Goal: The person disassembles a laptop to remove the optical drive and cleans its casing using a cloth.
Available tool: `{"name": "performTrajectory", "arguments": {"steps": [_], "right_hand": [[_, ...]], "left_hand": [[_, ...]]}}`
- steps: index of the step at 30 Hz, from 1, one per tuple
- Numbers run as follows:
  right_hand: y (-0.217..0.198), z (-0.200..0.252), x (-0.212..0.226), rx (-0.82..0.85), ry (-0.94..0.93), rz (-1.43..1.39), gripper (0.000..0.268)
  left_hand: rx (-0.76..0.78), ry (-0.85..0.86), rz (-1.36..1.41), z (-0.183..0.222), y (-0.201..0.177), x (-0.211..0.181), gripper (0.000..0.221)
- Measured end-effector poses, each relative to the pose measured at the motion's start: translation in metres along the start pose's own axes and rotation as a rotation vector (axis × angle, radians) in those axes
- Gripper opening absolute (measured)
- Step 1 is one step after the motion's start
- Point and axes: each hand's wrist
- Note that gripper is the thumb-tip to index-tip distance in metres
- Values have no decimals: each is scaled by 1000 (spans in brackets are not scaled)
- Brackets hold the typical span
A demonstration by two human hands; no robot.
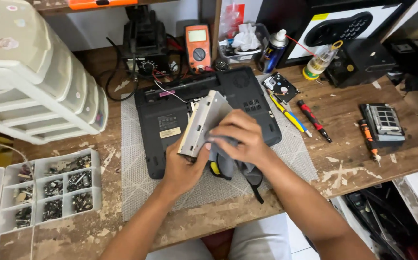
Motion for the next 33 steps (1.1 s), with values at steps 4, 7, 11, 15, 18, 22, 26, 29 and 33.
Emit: {"name": "performTrajectory", "arguments": {"steps": [4, 7, 11, 15, 18, 22, 26, 29, 33], "right_hand": [[-15, 12, -26, -133, 74, 200, 6], [-24, -9, -2, -178, 55, 262, 7], [-23, -6, 2, -163, 34, 339, 7], [-23, -7, 1, -187, 29, 388, 7], [-25, -7, 0, -171, 35, 419, 6], [-19, -11, 6, -97, 9, 401, 14], [-21, -9, 4, -68, 38, 467, 12], [-21, -14, 10, -45, 62, 455, 14], [-24, -17, 9, 2, 80, 446, 15]], "left_hand": [[73, 119, -48, -18, 0, -47, 45], [81, 147, -91, -20, -2, -73, 48], [-51, 194, -168, -13, 4, -55, 42], [-59, 198, -198, -10, 1, -49, 40], [-77, 223, -242, -10, 3, -48, 38], [-97, 240, -244, -8, 3, -42, 35], [-112, 225, -206, -8, 4, -40, 35], [-131, 241, -219, -9, 5, -44, 33], [-114, 234, -223, -14, 4, -49, 33]]}}
Point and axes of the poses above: each hand's wrist, its own z-axis away from the middle knuckle, its own y-axis out of the palm, x = y × z, and after that the axes turned 1 degree about -z, right-handed
